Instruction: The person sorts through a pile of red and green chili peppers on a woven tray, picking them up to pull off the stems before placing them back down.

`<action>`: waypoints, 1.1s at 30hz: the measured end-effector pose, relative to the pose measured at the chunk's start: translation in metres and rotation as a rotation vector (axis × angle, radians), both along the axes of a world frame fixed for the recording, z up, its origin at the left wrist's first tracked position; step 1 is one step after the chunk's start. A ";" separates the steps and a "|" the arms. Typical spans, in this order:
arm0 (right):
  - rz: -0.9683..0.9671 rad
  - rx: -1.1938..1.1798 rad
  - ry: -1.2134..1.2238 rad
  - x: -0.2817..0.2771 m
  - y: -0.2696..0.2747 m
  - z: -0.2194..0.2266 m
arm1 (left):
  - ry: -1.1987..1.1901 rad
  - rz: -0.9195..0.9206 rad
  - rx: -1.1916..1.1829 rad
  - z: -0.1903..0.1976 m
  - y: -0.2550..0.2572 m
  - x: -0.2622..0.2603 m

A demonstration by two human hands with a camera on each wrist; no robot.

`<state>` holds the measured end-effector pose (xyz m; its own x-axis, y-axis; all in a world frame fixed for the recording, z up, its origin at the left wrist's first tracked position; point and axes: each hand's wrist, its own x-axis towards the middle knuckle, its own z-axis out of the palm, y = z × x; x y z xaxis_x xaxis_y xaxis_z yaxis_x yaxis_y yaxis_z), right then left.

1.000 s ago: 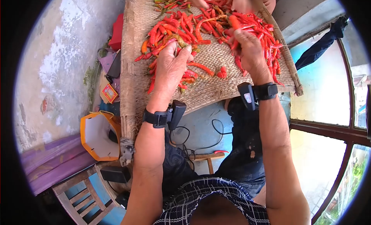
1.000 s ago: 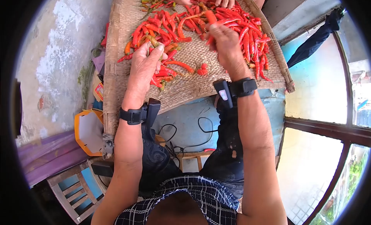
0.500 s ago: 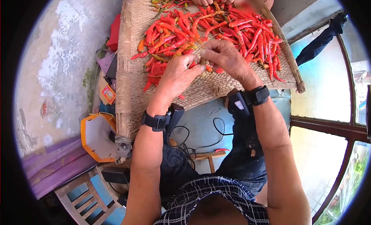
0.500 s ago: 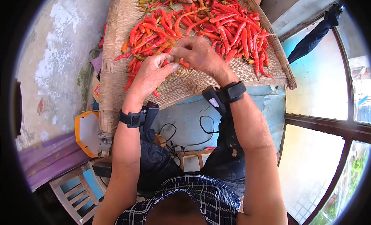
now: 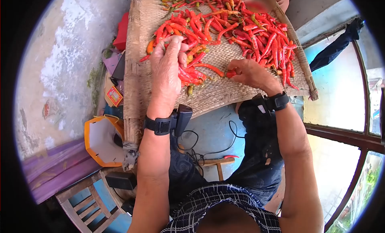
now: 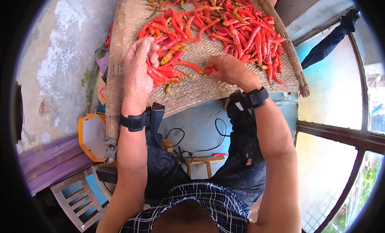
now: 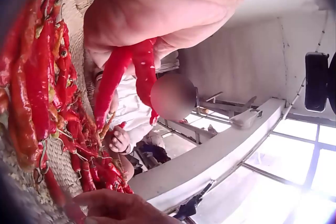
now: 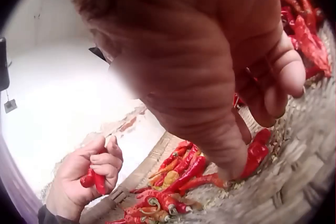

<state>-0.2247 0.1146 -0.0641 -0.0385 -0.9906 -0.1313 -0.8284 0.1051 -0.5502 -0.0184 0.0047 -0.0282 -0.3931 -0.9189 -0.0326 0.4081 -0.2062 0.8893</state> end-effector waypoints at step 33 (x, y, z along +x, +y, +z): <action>-0.737 -0.527 -0.684 -0.022 -0.024 0.020 | 0.254 0.390 0.015 0.026 -0.016 0.028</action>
<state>-0.2465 0.0901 -0.0444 -0.7158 -0.6939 0.0781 -0.1694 0.0641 -0.9835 0.0098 -0.0108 -0.0023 -0.0155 -0.9999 0.0055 0.6624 -0.0061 0.7491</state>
